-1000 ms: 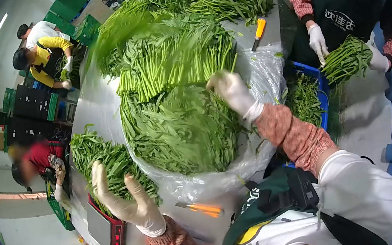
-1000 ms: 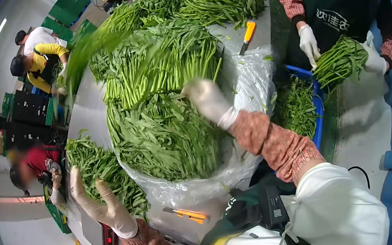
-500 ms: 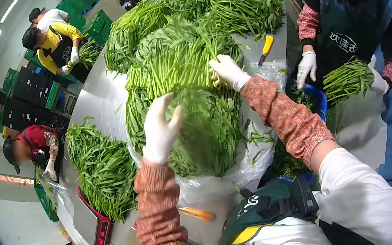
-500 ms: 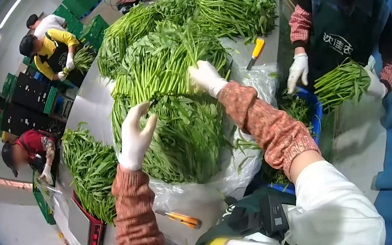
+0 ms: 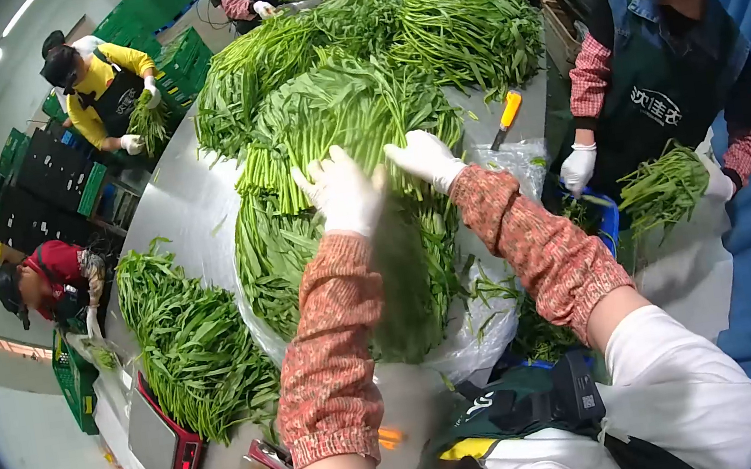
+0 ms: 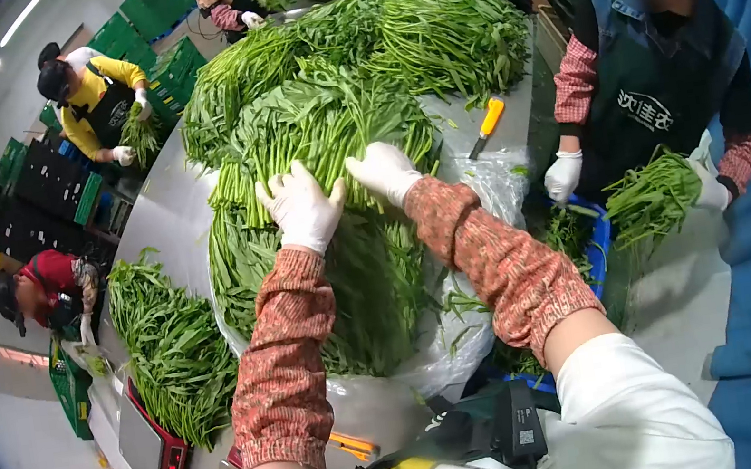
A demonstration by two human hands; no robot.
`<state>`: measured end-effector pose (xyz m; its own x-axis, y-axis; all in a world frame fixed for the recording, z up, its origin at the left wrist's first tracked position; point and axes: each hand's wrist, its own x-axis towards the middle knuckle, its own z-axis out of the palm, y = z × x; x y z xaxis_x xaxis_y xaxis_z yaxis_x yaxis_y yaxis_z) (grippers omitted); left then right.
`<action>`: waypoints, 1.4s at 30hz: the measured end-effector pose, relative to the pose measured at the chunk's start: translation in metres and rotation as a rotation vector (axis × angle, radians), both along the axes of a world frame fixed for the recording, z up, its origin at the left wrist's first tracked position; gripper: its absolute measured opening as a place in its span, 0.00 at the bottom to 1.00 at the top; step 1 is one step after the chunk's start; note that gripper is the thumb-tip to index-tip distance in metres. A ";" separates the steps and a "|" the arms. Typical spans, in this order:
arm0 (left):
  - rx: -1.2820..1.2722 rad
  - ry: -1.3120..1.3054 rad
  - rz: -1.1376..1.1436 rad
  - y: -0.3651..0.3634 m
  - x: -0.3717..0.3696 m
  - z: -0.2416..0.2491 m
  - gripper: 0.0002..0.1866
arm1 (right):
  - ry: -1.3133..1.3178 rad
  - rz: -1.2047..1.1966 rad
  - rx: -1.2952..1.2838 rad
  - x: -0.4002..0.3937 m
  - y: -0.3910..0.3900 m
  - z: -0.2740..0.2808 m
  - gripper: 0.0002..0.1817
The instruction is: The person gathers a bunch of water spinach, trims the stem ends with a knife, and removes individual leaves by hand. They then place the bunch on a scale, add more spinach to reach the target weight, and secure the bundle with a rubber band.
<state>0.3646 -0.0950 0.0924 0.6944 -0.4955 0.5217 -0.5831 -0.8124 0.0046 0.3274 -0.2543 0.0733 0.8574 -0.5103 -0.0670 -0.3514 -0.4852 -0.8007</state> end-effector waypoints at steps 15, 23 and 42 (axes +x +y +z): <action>-0.022 0.125 -0.188 -0.044 -0.036 0.009 0.27 | -0.240 0.076 1.026 -0.011 -0.010 0.014 0.37; -0.765 0.473 -0.399 0.008 -0.029 0.027 0.10 | -0.439 0.127 1.651 -0.023 -0.034 -0.011 0.22; -0.757 0.986 -0.391 -0.017 0.009 0.014 0.29 | -0.413 0.168 0.945 -0.020 -0.019 0.003 0.19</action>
<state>0.3734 -0.1117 0.1068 0.8206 -0.5599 0.1149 -0.2672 -0.1981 0.9431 0.3074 -0.2730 0.0763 0.9595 -0.2748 -0.0620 0.0504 0.3839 -0.9220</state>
